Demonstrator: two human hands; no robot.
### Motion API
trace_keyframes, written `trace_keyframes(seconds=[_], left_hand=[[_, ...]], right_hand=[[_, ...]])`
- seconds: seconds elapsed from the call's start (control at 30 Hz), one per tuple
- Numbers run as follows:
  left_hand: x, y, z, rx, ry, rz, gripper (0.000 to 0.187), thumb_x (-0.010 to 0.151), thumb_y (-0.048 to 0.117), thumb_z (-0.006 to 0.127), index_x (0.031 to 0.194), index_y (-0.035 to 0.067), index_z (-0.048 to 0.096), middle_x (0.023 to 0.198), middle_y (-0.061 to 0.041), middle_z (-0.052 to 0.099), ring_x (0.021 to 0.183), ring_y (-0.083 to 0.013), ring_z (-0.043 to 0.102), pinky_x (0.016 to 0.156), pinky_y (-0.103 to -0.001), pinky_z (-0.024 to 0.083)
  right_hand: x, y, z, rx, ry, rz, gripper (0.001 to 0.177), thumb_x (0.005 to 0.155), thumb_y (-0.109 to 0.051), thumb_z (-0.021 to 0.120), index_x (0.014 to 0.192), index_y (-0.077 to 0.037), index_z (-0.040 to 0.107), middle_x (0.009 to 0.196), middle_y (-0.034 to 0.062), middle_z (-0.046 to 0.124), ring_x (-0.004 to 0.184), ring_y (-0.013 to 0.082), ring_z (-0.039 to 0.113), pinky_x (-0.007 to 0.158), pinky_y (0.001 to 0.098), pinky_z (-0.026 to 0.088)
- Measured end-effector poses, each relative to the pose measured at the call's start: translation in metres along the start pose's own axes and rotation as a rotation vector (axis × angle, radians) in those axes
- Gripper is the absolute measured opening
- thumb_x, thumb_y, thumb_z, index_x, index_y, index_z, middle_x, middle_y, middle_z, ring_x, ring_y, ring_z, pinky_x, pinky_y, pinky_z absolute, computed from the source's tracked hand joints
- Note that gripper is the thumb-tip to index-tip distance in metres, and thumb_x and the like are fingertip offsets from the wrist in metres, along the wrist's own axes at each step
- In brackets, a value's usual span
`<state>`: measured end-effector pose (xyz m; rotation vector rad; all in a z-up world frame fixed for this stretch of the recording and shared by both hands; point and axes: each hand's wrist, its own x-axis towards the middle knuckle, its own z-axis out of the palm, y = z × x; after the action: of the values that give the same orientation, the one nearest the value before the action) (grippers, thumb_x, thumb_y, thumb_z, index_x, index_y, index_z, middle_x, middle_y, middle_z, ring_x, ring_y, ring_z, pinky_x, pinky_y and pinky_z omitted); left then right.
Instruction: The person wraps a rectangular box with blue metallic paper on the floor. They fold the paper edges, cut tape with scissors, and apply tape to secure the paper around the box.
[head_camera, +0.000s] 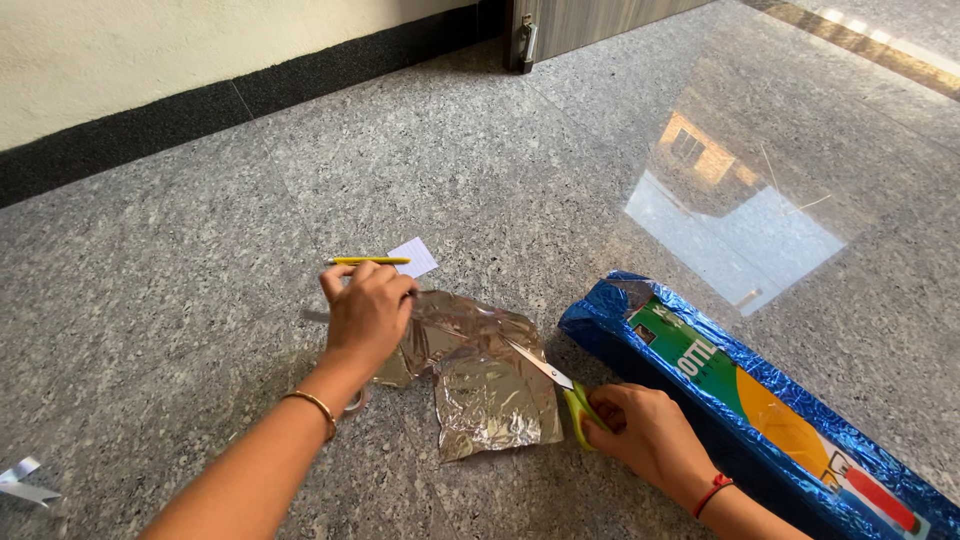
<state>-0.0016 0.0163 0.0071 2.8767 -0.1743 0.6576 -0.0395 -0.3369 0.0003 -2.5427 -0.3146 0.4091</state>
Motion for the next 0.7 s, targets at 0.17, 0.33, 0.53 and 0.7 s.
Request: trace_keyframes(seconds=[0.17, 0.33, 0.53, 0.7], left_hand=[[0.008, -0.016, -0.026, 0.113, 0.041, -0.035, 0.006, 0.09, 0.017, 0.071, 0.093, 0.016, 0.076, 0.097, 0.001, 0.073, 0.102, -0.0188, 0.062, 0.101, -0.045, 0.029], [0.019, -0.026, -0.052, 0.261, 0.16, -0.039, 0.007, 0.095, 0.014, 0.066, 0.098, 0.013, 0.072, 0.096, -0.002, 0.068, 0.101, -0.0201, 0.059, 0.101, -0.044, 0.031], [0.036, -0.037, -0.076, 0.342, 0.199, -0.034, 0.006, 0.097, 0.015, 0.065, 0.096, 0.011, 0.07, 0.094, -0.002, 0.065, 0.098, -0.0207, 0.057, 0.102, -0.044, 0.031], [0.053, -0.048, -0.093, 0.403, 0.268, 0.013, 0.004, 0.095, 0.015, 0.068, 0.094, 0.011, 0.069, 0.096, -0.003, 0.065, 0.101, -0.0215, 0.056, 0.102, -0.044, 0.031]], right_hand=[[-0.001, 0.005, 0.008, -0.019, 0.021, 0.001, 0.035, 0.076, -0.033, 0.078, 0.104, -0.012, 0.078, 0.09, 0.0077, 0.077, 0.076, 0.0231, 0.077, 0.072, 0.0345, 0.061], [0.0, 0.0, 0.014, 0.031, 0.043, -0.032, 0.036, 0.074, -0.033, 0.078, 0.102, -0.011, 0.077, 0.089, 0.0079, 0.077, 0.076, 0.0244, 0.077, 0.071, 0.0355, 0.061], [0.003, -0.014, 0.018, -0.029, -0.028, -0.037, 0.036, 0.076, -0.034, 0.077, 0.103, -0.011, 0.076, 0.092, 0.0092, 0.075, 0.081, 0.0282, 0.074, 0.075, 0.0379, 0.059], [0.008, -0.026, 0.024, -0.027, -0.03, -0.139, 0.037, 0.076, -0.034, 0.078, 0.104, -0.01, 0.075, 0.095, 0.0111, 0.074, 0.086, 0.0306, 0.071, 0.077, 0.0394, 0.058]])
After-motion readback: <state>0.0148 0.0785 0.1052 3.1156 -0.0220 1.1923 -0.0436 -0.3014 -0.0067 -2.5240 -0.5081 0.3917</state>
